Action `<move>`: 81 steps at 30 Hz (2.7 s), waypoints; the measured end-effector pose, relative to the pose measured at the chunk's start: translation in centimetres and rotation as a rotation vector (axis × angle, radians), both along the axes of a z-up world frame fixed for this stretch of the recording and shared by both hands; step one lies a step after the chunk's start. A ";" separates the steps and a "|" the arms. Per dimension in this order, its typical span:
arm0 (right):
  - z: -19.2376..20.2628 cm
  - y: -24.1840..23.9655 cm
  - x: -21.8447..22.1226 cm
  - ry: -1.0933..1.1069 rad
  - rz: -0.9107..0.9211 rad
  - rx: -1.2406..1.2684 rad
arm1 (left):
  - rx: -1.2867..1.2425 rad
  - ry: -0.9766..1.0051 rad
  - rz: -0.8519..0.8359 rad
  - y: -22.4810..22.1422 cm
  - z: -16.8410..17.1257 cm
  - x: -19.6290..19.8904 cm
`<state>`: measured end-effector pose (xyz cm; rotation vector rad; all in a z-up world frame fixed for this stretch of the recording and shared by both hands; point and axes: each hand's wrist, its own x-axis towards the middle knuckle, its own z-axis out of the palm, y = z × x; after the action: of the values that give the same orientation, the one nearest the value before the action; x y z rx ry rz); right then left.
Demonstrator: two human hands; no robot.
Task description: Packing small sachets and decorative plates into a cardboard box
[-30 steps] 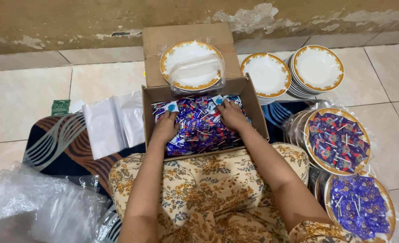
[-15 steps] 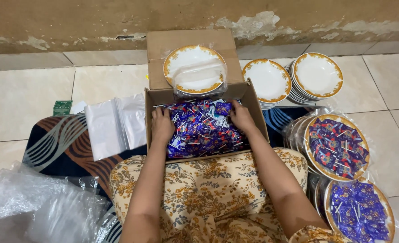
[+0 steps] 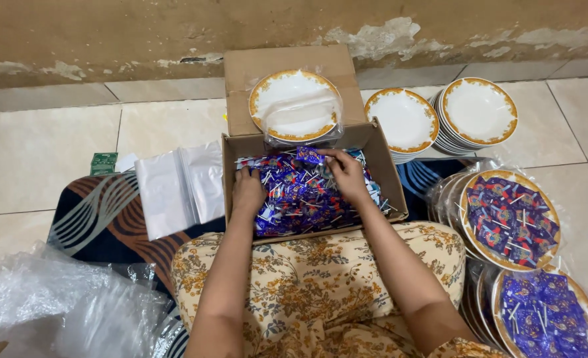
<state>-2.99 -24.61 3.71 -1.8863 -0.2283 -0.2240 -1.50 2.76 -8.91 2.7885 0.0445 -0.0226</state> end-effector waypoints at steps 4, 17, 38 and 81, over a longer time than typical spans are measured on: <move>2.9 1.8 0.6 -0.175 -0.064 -0.021 | -0.054 -0.124 -0.059 -0.1 0.3 -0.1; 1.7 4.0 7.0 -0.403 -0.139 -0.652 | -0.376 -0.103 -0.300 -1.6 7.8 -2.7; 2.1 6.7 14.5 0.149 0.021 -1.074 | -0.147 0.194 -0.106 -1.0 2.6 -0.6; -5.2 5.0 -1.9 -0.274 0.003 -0.367 | -1.430 0.024 0.065 -1.4 1.3 0.9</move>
<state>-4.88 -19.62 -1.45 -2.2152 -0.4850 -0.4646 -0.57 1.41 -7.57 1.3568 0.0820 -0.0478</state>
